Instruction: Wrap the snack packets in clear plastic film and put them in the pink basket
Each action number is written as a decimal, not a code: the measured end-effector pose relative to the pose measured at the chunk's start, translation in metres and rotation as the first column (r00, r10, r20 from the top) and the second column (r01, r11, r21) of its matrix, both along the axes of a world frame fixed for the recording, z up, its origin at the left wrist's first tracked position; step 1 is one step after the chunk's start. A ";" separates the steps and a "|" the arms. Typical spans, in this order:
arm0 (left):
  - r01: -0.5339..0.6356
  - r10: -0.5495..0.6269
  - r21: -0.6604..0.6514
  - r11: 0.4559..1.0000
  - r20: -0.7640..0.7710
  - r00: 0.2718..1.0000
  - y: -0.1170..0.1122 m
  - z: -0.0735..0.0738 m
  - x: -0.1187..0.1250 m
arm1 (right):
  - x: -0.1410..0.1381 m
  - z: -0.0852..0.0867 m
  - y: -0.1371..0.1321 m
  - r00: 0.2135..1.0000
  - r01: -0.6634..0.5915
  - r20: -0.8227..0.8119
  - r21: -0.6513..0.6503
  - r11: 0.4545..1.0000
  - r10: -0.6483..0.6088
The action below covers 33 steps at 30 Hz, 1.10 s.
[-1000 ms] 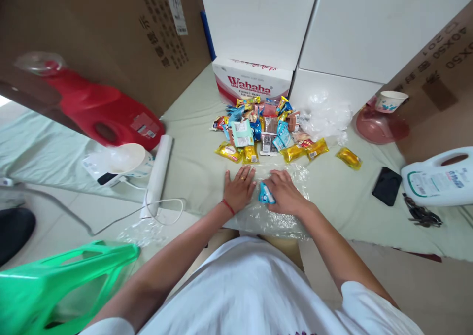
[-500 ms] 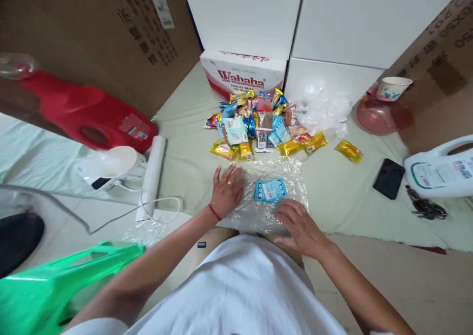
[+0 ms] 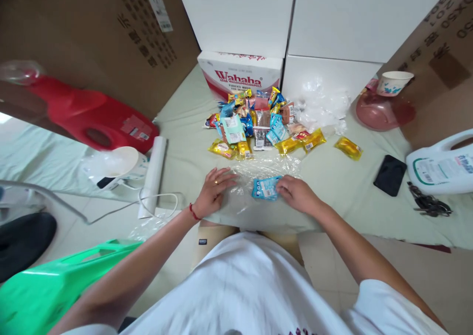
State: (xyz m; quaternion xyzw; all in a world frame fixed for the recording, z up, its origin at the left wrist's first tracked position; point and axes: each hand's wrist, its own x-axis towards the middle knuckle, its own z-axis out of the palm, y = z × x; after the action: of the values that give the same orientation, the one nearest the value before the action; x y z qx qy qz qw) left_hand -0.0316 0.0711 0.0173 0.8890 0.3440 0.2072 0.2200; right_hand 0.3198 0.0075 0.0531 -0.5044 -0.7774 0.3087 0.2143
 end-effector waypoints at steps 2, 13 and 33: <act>0.087 -0.086 -0.096 0.992 0.014 0.996 -0.007 0.007 -0.006 | 0.002 -0.005 0.017 0.999 0.028 0.039 -0.059 0.998 -0.025; -0.428 0.440 -0.224 0.876 0.006 0.898 -0.001 -0.013 0.030 | 0.012 -0.020 0.047 0.976 0.178 0.165 -0.250 0.952 -0.139; 0.022 -0.026 -0.017 1.000 -0.291 0.956 -0.023 0.013 0.104 | -0.032 -0.006 0.127 0.868 0.168 0.488 -0.120 0.978 -0.089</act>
State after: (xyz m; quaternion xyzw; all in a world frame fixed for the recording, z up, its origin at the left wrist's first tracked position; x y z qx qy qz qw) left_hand 0.0723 0.0484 0.0300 0.9125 0.3631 0.0690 0.1754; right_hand 0.2883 0.1341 0.0474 -0.6313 -0.7437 0.2200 -0.0058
